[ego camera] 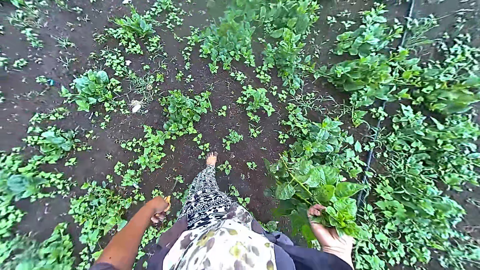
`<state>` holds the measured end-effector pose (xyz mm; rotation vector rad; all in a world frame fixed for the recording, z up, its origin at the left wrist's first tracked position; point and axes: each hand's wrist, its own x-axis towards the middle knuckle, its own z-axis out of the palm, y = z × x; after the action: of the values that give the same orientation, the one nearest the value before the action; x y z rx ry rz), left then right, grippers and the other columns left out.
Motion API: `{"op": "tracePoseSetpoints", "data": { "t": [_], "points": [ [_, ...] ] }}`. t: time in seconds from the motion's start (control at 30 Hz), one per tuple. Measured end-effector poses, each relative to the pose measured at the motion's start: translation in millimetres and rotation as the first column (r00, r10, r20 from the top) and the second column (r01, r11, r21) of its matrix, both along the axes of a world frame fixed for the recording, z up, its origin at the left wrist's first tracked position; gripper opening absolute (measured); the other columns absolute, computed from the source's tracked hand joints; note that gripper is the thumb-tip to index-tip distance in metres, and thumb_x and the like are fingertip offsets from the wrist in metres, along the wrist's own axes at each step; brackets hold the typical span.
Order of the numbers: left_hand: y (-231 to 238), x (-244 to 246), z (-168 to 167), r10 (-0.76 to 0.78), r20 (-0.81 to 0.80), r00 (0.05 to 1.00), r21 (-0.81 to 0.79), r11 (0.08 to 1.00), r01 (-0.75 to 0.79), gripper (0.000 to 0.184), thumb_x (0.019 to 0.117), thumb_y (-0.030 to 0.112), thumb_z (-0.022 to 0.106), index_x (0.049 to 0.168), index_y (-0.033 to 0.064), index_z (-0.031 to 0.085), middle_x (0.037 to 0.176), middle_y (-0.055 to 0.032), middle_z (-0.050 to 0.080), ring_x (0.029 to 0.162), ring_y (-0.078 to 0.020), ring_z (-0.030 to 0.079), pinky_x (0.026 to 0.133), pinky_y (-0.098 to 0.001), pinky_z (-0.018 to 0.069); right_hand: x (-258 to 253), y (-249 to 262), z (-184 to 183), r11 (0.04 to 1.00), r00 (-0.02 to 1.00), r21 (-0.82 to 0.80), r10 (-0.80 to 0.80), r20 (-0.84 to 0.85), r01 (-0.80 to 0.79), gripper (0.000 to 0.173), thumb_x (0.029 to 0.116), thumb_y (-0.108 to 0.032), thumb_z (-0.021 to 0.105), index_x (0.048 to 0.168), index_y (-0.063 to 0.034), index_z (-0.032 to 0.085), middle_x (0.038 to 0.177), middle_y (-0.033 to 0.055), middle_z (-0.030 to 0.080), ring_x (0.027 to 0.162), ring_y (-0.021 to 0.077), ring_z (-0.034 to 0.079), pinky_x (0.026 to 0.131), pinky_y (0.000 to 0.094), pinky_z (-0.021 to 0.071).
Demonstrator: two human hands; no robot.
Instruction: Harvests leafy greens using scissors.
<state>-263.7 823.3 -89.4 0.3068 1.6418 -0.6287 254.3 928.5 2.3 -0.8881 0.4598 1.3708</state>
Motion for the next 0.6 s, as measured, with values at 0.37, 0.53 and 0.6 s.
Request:
{"op": "tracePoseSetpoints", "data": {
  "t": [0.37,0.53,0.6],
  "points": [
    [99.8,-17.3,-12.9,0.14,-0.085,0.986,0.176,0.977,-0.124,0.041,0.1063,0.023,0.05,0.136,-0.0055,0.055,0.124,-0.0247,0.066,0.106,-0.0333,0.071,0.092,-0.0508,0.0567,-100.8,210.7,2.4,0.943,0.943,-0.03,0.332,-0.001,-0.332,0.049,0.1051,-0.044,0.032,0.096,-0.005,0.061,0.081,0.0111,0.069,0.069,0.0199,0.07,0.063,0.0303,0.0609],
    [122.8,-13.9,-12.4,0.193,-0.149,0.97,0.273,0.951,-0.147,0.042,0.1052,0.018,0.052,0.14,-0.0053,0.052,0.133,-0.029,0.061,0.118,-0.041,0.066,0.1,-0.0582,0.0528,-134.0,289.4,-18.8,0.862,0.867,-0.105,0.499,0.008,-0.496,0.054,0.1073,-0.045,0.023,0.096,-0.0074,0.06,0.079,0.0119,0.068,0.067,0.0221,0.068,0.058,0.0344,0.0591],
    [137.7,-10.7,-10.2,0.266,-0.207,0.941,0.325,0.926,-0.191,0.04,0.1041,0.017,0.054,0.138,-0.005,0.054,0.129,-0.0296,0.063,0.118,-0.0426,0.065,0.1,-0.0604,0.0512,-137.4,314.8,-34.7,0.801,0.808,-0.131,0.589,-0.006,-0.584,0.052,0.1079,-0.046,0.023,0.098,-0.0096,0.059,0.08,0.0105,0.069,0.069,0.022,0.069,0.06,0.0365,0.0598]
  ]
}}
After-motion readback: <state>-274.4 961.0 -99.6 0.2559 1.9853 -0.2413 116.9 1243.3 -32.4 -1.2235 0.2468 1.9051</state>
